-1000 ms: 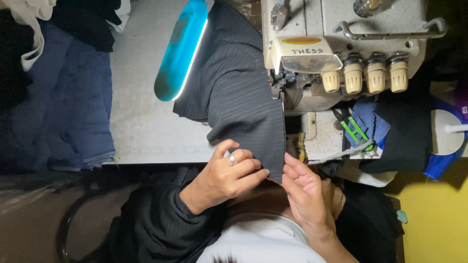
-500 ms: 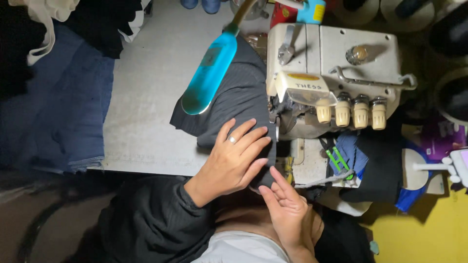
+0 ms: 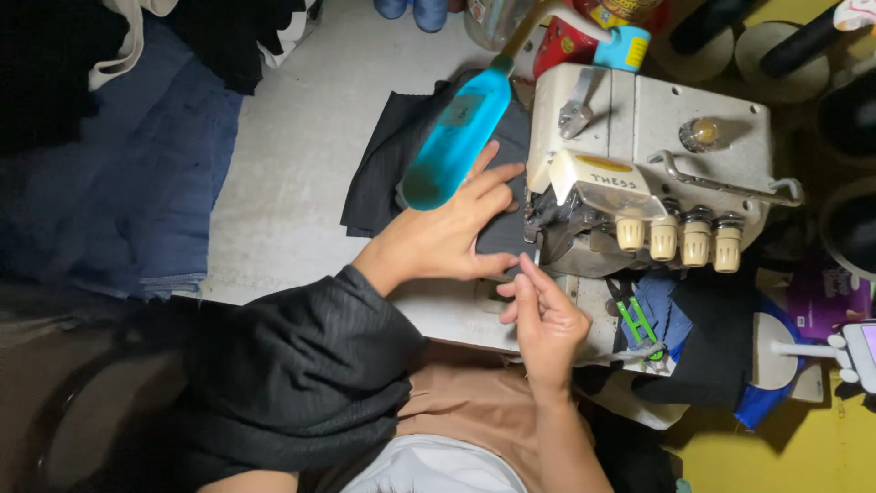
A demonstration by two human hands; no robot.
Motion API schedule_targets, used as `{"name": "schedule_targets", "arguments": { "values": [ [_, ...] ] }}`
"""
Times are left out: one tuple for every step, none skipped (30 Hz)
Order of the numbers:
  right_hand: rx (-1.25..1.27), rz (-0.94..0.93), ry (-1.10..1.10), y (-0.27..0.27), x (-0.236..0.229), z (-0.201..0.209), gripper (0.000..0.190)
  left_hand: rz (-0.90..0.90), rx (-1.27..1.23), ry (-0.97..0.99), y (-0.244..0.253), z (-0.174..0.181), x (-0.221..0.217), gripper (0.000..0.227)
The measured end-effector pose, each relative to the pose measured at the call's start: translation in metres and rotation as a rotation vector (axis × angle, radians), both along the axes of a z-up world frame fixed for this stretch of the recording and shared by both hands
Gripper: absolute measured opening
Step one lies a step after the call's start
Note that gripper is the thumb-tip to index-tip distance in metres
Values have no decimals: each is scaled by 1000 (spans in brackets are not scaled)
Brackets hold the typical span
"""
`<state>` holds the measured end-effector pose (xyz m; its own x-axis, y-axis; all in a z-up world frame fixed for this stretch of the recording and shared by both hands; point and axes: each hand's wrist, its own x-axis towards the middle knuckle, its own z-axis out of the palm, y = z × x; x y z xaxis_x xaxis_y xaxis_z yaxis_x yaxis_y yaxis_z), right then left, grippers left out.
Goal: Trimming loose threads from a black garment using snips at a sewing workstation
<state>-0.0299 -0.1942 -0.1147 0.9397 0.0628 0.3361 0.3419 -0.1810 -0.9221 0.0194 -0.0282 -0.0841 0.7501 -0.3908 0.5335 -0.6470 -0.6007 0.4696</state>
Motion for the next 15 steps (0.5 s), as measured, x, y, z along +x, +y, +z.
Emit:
{"name": "schedule_targets", "arguments": {
  "values": [
    [-22,-6,-19,1,3,0,24,0,-14,12,2,1,3,45],
    [-44,-11,-41,1,7,1,23,1,-28,20,4,3,7,47],
    [-45,-7,-42,2,7,4,23,5,-29,19,4,-1,11,47],
    [-51,-25,-49,3,7,6,21,54,-11,114,5,-5,15,50],
    [-58,-44,-57,4,7,9,20,102,6,210,6,-9,18,53],
    [-57,-40,-59,3,2,13,20,106,6,208,7,-4,19,53],
    [-58,-80,26,2,-2,18,18,127,-11,138,8,0,20,51],
    [-62,-120,112,1,-7,22,16,147,-32,68,8,3,20,49],
    [-65,-118,111,-8,-7,21,16,150,-35,68,9,6,21,49],
    [-168,-155,3,-16,-8,20,15,181,-106,170,10,8,21,49],
    [-271,-192,-105,-24,-9,19,14,212,-177,271,11,11,21,50],
    [-272,-184,-107,-36,-5,16,14,220,-180,271,11,7,21,50],
    [-395,-261,-203,-49,-1,13,12,272,-225,346,10,3,20,75],
    [-508,-338,-298,-59,3,9,9,326,-261,420,12,0,19,105],
    [-500,-331,-299,-74,6,-1,9,336,-255,418,14,16,12,105]
  ]
}}
